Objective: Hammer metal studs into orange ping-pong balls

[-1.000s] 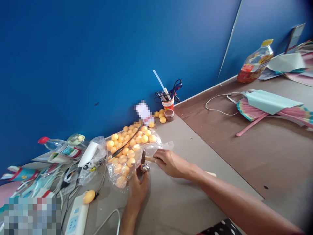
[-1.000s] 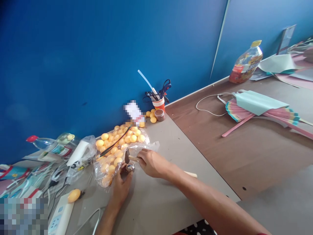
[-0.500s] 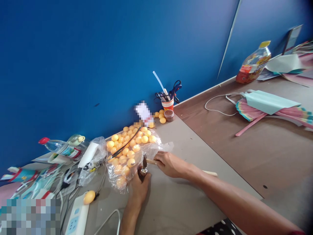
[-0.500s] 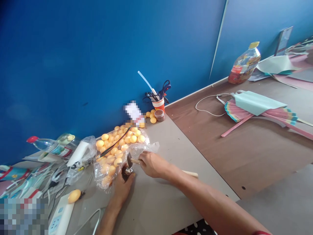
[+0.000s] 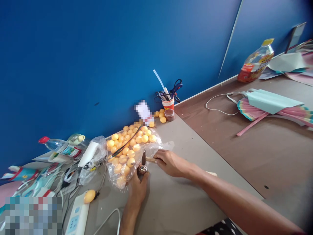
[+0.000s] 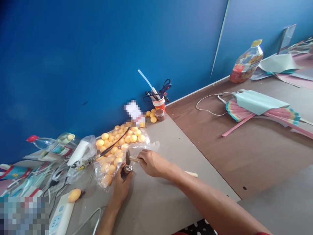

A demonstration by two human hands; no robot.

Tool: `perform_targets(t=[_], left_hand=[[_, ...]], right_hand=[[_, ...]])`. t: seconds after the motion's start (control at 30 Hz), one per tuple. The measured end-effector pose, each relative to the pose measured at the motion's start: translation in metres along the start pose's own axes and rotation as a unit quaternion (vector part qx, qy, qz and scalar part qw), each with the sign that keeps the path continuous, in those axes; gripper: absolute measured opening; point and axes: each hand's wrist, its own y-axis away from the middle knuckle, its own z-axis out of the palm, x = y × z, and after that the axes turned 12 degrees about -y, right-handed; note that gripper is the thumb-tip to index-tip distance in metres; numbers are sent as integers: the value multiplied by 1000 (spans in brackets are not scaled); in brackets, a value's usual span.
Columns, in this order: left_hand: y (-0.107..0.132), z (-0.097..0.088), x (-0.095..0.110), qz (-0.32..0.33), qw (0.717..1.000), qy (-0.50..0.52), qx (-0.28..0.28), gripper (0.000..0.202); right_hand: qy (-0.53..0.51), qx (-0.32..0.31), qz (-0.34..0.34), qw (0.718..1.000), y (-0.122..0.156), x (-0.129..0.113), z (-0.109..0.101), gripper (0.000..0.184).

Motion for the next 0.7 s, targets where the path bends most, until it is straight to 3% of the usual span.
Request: perform_targets(t=[0.17, 0.4, 0.53, 0.7], left_hand=[[0, -3, 2, -17, 995, 61, -72, 40], [0, -2, 2, 18, 998, 50, -43, 41], [1, -2, 0, 45, 997, 34, -49, 40], [2, -1, -1, 36, 997, 7, -71, 44]], right_hand=[[10, -19, 22, 1000, 0, -2, 0, 18], [6, -8, 11, 1000, 1, -5, 0, 20], [20, -25, 17, 999, 2, -2, 3, 18], [18, -16, 23, 999, 1, 3, 5, 19]])
